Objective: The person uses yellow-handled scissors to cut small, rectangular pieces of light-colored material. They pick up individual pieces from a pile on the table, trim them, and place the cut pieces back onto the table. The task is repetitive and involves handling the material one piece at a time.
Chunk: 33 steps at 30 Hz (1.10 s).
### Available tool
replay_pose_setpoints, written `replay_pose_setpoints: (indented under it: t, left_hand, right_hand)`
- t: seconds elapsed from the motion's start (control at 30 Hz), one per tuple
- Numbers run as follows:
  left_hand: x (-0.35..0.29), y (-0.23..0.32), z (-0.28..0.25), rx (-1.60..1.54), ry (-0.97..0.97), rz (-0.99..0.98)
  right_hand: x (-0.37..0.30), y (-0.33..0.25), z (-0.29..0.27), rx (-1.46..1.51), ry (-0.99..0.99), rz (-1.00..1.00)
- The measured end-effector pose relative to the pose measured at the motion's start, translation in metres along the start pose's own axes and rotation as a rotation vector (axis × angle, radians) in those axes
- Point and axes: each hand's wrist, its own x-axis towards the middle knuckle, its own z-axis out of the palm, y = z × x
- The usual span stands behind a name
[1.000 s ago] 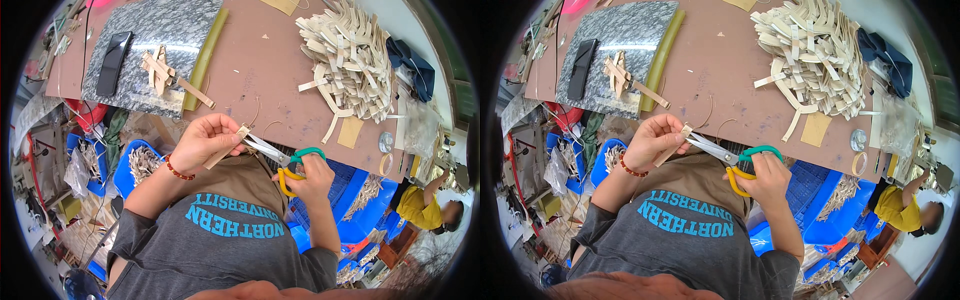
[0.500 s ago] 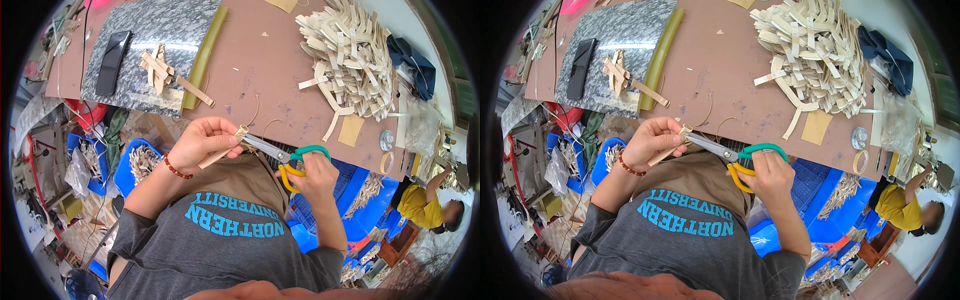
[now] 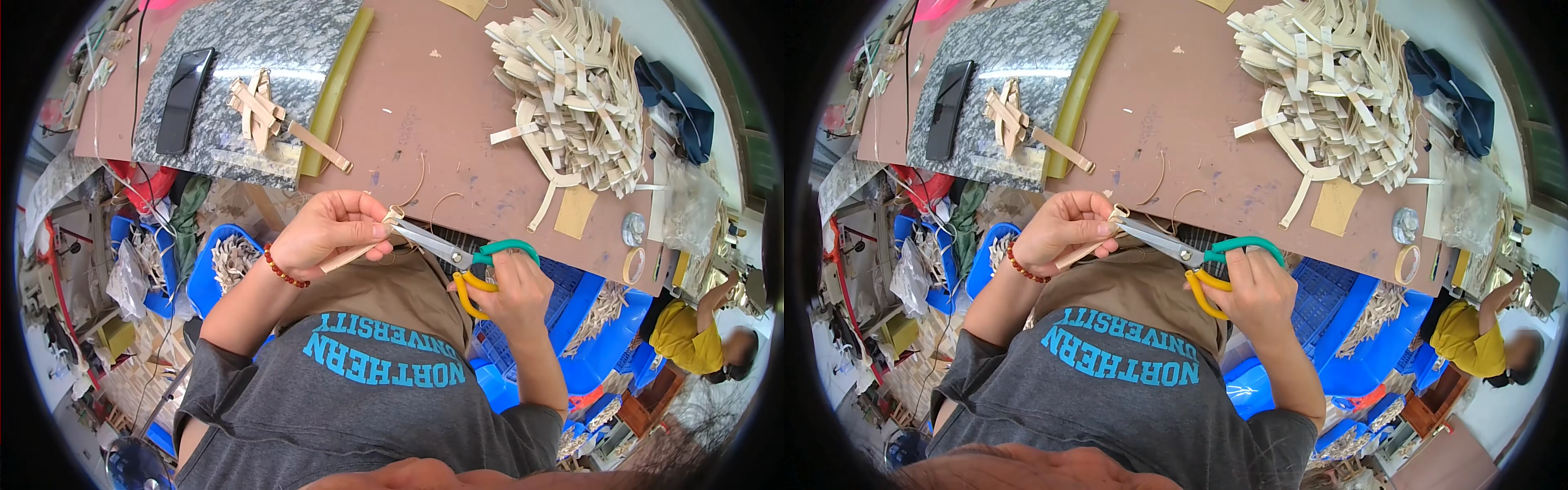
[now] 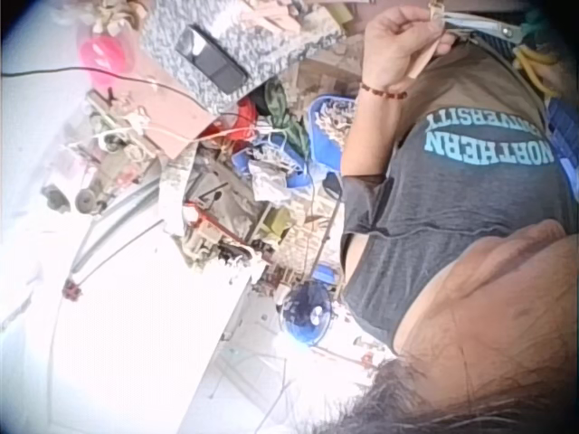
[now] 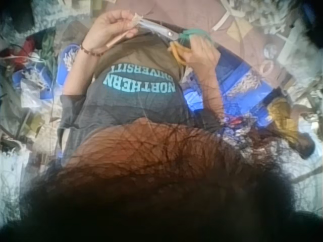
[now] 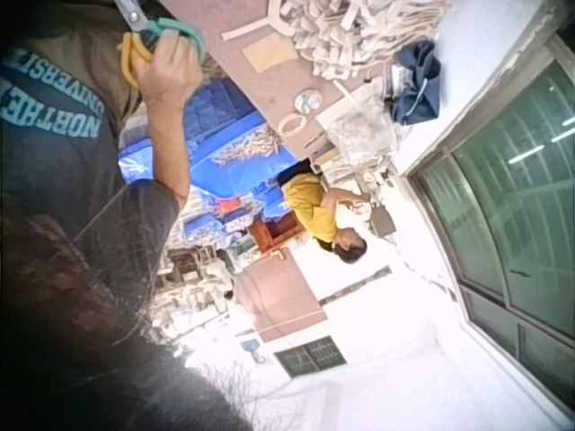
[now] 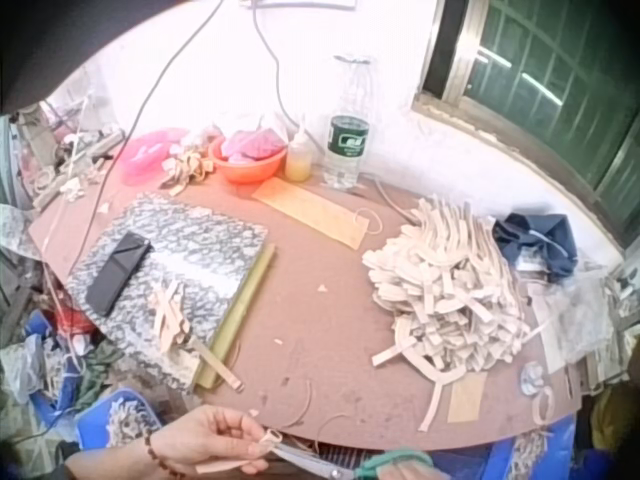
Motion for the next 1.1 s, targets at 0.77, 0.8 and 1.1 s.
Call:
replay_pose_setpoints:
  t: [0.77,0.8,1.1]
  left_hand:
    - [-0.004,0.003,0.002,0.186,0.077,0.032]
    - [-0.004,0.003,0.0,0.165,0.058,0.025]
    - [0.01,-0.009,-0.004,0.007,0.06,0.245]
  right_hand:
    - [-0.006,-0.003,0.009,-0.019,-0.014,0.016]
    - [-0.005,-0.003,0.009,-0.013,-0.007,0.012]
    - [0.002,0.004,0.009,0.285,-0.155,0.5]
